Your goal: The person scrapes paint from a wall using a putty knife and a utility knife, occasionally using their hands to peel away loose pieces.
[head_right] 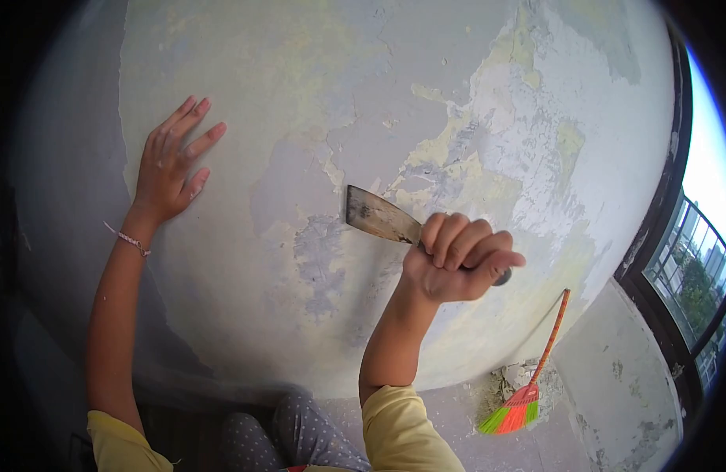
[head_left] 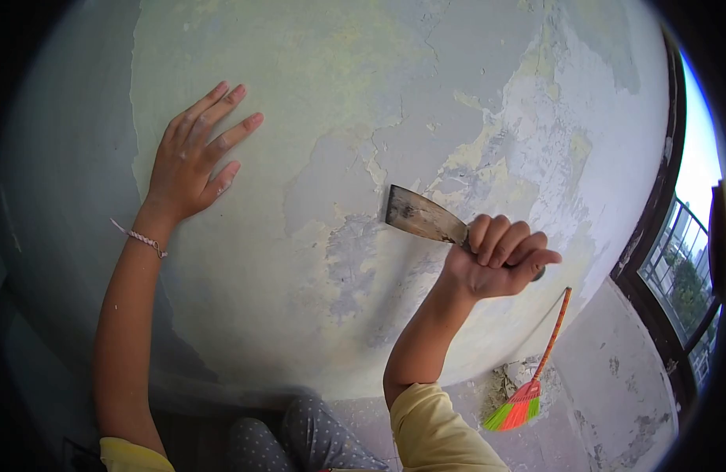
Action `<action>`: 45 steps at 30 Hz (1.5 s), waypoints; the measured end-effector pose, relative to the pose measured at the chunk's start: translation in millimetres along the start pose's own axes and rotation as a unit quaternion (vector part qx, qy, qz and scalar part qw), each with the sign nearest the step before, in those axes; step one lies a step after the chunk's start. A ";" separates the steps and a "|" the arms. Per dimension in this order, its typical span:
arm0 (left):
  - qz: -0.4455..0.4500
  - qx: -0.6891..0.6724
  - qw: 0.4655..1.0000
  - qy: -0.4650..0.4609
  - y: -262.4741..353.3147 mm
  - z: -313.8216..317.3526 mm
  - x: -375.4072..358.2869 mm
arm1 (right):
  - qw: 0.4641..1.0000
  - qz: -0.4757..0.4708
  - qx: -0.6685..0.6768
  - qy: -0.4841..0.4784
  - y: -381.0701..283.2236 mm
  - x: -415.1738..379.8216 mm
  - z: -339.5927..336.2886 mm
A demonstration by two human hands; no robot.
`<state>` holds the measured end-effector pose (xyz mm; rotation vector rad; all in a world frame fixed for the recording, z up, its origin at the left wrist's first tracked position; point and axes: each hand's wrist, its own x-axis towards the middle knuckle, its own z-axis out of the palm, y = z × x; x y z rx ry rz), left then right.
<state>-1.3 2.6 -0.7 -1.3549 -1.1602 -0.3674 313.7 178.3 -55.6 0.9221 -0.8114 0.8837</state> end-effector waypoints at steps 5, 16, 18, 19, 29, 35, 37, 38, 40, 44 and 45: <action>0.006 -0.005 1.000 0.004 -0.5 -0.3 0.3 | 0.998 -0.063 -0.002 -0.032 3.3 -7.5 5.8; 0.003 0.005 1.000 0.005 1.2 -2.0 0.8 | 0.995 -0.055 0.079 -0.025 -16.0 3.7 0.8; 0.005 0.004 1.000 0.003 -1.1 -1.1 0.3 | 1.000 -0.016 -0.016 0.018 17.0 -4.8 1.3; 0.004 0.003 1.000 0.005 -0.6 0.6 -0.1 | 0.999 0.010 -0.010 0.031 19.9 -5.9 -3.2; -0.007 -0.001 1.000 0.003 0.6 1.0 -1.2 | 0.998 -0.032 -0.022 -0.054 7.5 6.4 -1.2; -0.005 0.016 1.000 0.003 0.2 0.5 -1.0 | 0.993 0.054 -0.008 -0.102 5.7 22.0 -0.8; 0.005 0.006 1.000 0.007 0.3 -0.2 -0.5 | 0.990 0.019 0.067 -0.121 -5.6 31.6 8.7; 0.004 0.007 1.000 0.007 -0.5 -0.8 -0.9 | 0.988 0.015 0.088 -0.129 -8.0 34.6 10.7; 0.007 0.003 1.000 0.010 -0.1 -0.3 -0.7 | 0.991 0.043 0.036 -0.126 7.4 30.4 12.0; 0.003 0.008 1.000 0.007 -0.2 -1.0 -1.6 | 0.986 0.107 -0.026 -0.126 19.5 34.1 6.8; 0.004 0.005 1.000 0.006 0.1 -0.9 -2.0 | 0.980 0.130 -0.004 -0.149 17.2 35.6 4.4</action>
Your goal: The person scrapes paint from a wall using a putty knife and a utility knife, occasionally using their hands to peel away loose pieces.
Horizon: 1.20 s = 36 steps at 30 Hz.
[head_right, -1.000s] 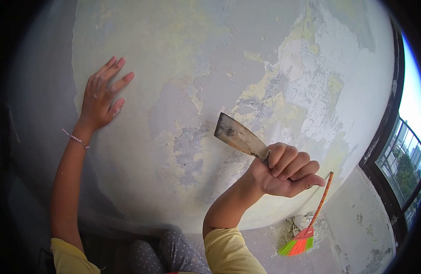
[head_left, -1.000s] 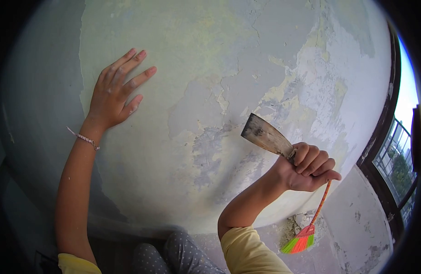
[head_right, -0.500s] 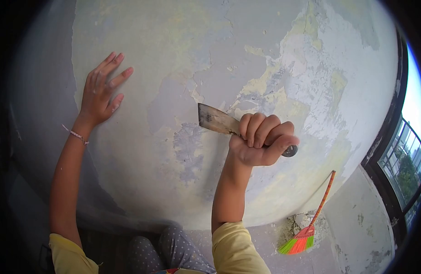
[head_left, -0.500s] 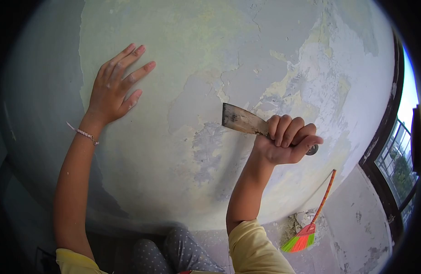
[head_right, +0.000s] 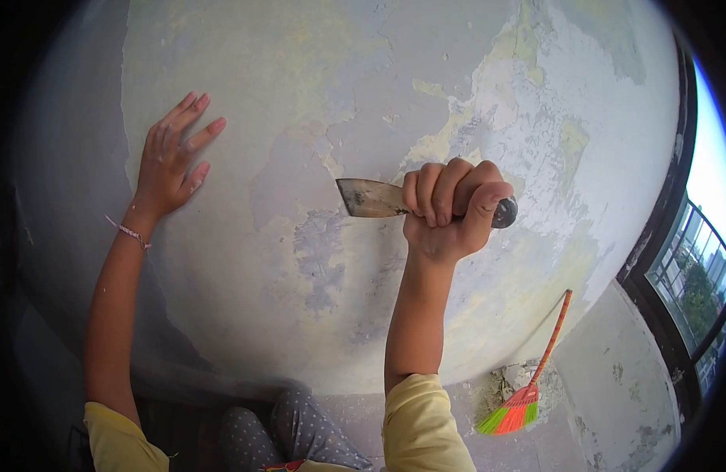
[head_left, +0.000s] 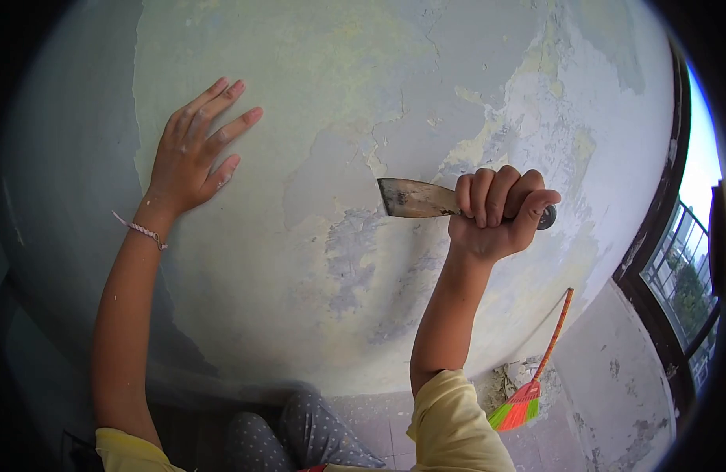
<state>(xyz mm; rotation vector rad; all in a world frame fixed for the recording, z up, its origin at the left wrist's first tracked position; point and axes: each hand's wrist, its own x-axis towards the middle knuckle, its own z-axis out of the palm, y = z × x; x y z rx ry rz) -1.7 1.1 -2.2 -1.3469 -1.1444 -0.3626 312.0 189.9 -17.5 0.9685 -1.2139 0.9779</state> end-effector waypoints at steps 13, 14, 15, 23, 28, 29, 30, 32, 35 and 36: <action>-0.008 -0.007 1.000 0.006 -2.1 0.4 -0.2 | 0.993 0.056 0.101 -0.008 39.1 -32.2 32.2; -0.009 -0.001 1.000 0.005 -2.9 -0.1 0.2 | 0.996 0.004 0.081 -0.038 23.3 -26.4 29.2; -0.009 -0.005 1.000 0.003 -2.0 -0.6 1.1 | 0.995 -0.042 0.086 -0.039 8.0 -20.2 26.2; -0.004 -0.015 1.000 0.017 -2.4 1.8 -0.5 | 0.998 0.004 -0.048 -0.036 -1.9 12.9 12.6; -0.016 -0.015 1.000 0.013 -1.1 1.9 -1.4 | 0.993 -0.049 0.078 -0.069 -38.7 24.3 6.3; -0.018 -0.013 1.000 0.016 -1.1 1.7 -1.3 | 0.990 -0.061 0.094 -0.081 -43.4 23.7 7.1; -0.019 -0.013 1.000 0.014 -0.6 1.3 -1.3 | 0.990 -0.062 0.095 -0.085 -30.8 22.0 10.5; -0.014 -0.015 1.000 0.009 -0.7 1.0 0.2 | 0.998 0.004 -0.042 -0.038 5.3 11.9 18.2; -0.012 -0.017 1.000 0.008 -0.9 1.6 -0.6 | 0.993 0.044 -0.051 -0.094 -0.4 21.3 17.9; -0.006 -0.016 1.000 0.009 -0.8 1.8 -0.5 | 0.993 0.045 -0.052 -0.092 -6.6 22.8 17.4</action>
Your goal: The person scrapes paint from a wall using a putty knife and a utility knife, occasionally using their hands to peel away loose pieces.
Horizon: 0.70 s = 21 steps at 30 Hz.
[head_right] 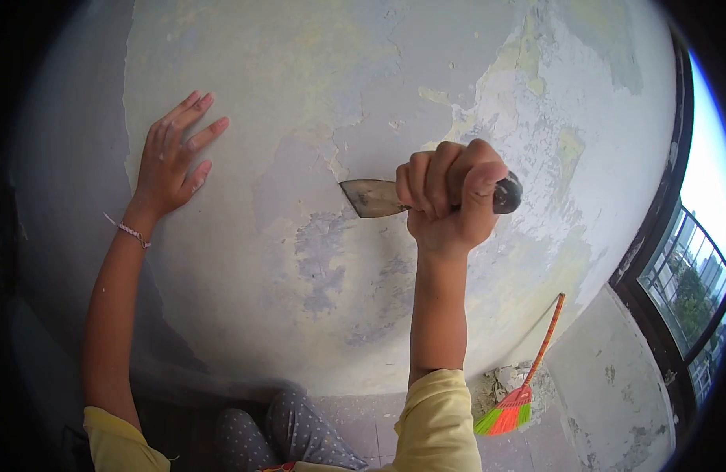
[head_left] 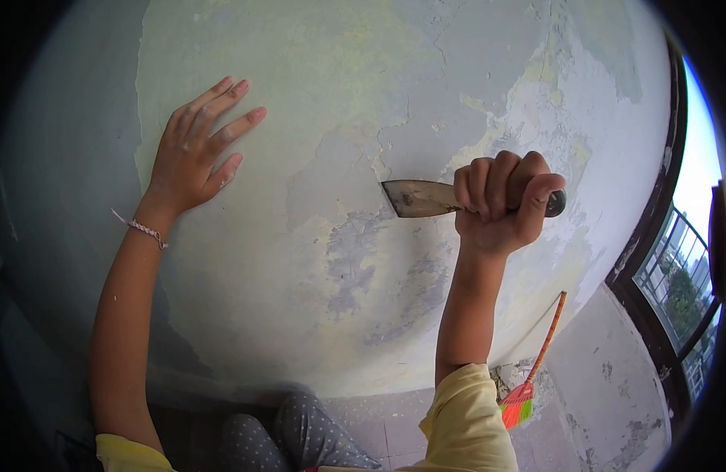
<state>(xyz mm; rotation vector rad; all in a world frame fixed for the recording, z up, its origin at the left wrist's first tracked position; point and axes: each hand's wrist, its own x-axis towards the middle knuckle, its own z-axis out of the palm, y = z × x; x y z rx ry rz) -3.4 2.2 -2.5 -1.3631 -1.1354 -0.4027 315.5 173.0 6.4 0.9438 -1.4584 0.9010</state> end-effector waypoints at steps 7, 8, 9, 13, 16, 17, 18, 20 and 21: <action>0.002 0.006 1.000 0.000 -0.7 -0.3 -0.2 | 0.994 -0.051 0.064 0.072 3.1 -1.2 -6.4; 0.005 0.001 1.000 -0.002 0.2 0.1 -0.5 | 0.995 -0.014 0.015 0.094 12.6 -2.9 -3.8; 0.001 0.003 1.000 -0.001 0.4 0.4 -1.0 | 0.995 -0.013 0.013 0.096 10.5 -4.0 -5.0; -0.005 0.011 1.000 0.007 -0.4 1.4 -1.2 | 0.993 -0.029 0.065 0.091 -7.2 -3.3 -9.4; -0.005 0.004 1.000 0.004 0.0 -0.1 -0.6 | 0.982 -0.113 0.139 0.059 -30.4 -6.0 -16.2; -0.007 0.006 1.000 0.003 -0.9 -0.8 -1.2 | 0.982 -0.120 0.117 0.089 -22.5 -7.8 -11.1; -0.007 0.010 1.000 0.003 -1.0 -0.6 -1.5 | 0.992 -0.081 0.047 0.089 -3.8 -9.4 -7.9; -0.003 0.007 1.000 0.001 0.6 0.6 -1.4 | 0.986 -0.021 -0.013 0.166 11.8 -13.1 2.3; 0.001 0.006 1.000 0.004 -0.5 0.3 -1.3 | 0.986 -0.022 -0.015 0.167 10.6 -10.4 8.3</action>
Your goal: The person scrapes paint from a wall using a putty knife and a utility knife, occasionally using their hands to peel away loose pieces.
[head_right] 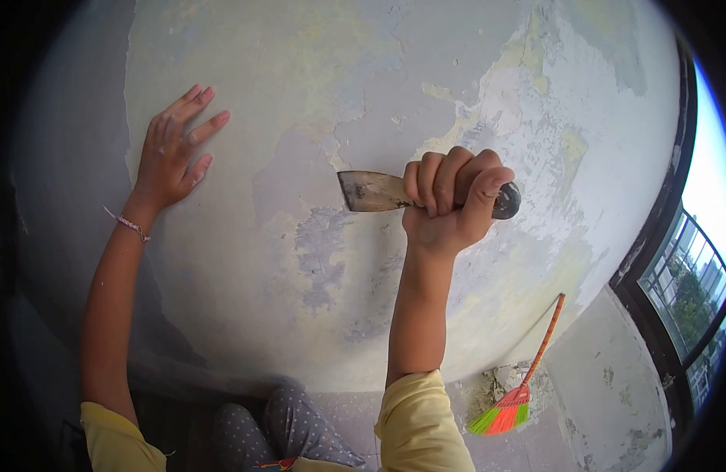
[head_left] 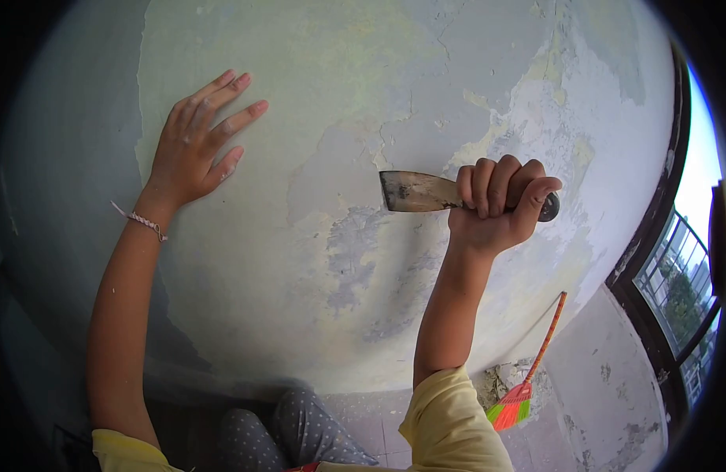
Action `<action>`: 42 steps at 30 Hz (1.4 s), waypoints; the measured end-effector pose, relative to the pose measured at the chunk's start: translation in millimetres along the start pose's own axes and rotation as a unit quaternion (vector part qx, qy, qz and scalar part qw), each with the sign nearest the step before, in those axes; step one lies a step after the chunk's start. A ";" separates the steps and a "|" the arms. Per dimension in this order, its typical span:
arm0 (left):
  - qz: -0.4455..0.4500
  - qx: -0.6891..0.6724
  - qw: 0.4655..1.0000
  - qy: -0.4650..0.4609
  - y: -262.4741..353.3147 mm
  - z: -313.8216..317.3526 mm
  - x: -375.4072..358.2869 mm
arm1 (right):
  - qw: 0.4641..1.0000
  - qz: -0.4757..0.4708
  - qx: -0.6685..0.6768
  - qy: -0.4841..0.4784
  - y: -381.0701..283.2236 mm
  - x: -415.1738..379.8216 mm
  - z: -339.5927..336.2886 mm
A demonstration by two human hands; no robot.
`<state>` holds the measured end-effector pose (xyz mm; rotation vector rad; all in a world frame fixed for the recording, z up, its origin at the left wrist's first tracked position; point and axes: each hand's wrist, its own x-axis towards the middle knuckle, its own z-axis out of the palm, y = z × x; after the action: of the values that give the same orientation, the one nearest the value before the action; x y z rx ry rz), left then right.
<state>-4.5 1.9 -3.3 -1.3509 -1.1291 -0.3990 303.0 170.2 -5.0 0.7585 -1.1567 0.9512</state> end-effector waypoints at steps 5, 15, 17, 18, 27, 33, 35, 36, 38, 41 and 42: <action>-0.004 0.011 1.000 0.008 -0.5 1.3 -0.6 | 0.995 -0.059 0.076 -0.007 -29.2 6.2 -10.7; -0.007 -0.007 1.000 0.006 1.6 -0.3 1.1 | 1.000 0.000 0.019 -0.022 -16.8 6.1 -5.8; -0.012 -0.003 1.000 0.005 1.5 -1.1 -0.1 | 0.980 -0.051 0.178 -0.073 -35.0 12.4 -14.6; -0.014 -0.003 1.000 0.001 2.0 -1.3 -0.1 | 0.969 -0.071 0.220 -0.088 -39.5 12.2 -14.8; 0.000 -0.011 1.000 0.004 0.5 -0.9 1.9 | 0.997 -0.009 0.044 -0.064 -14.1 8.0 -9.3; -0.011 -0.014 1.000 0.003 1.3 -1.2 0.1 | 0.979 -0.119 0.136 -0.090 -14.9 12.2 -23.7; -0.009 -0.010 1.000 0.002 3.1 0.2 -0.4 | 0.995 -0.053 0.066 -0.052 11.9 5.8 -7.8; -0.015 -0.009 1.000 0.001 3.1 -0.1 -0.9 | 0.995 -0.055 0.067 -0.053 9.8 7.6 -7.3; -0.020 -0.005 1.000 -0.002 1.2 -0.6 -1.0 | 0.993 -0.062 0.038 -0.097 0.2 12.1 -6.0; -0.017 -0.014 1.000 0.003 2.2 -1.5 0.2 | 0.977 -0.111 0.129 -0.129 -27.6 20.2 -11.8; -0.017 -0.017 1.000 0.002 2.8 -2.2 0.7 | 0.971 -0.126 0.146 -0.143 -35.7 21.2 -13.0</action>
<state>-1.0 0.8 -4.0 -1.3617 -1.1475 -0.4462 343.2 171.4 11.7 1.2829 -1.1454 0.8228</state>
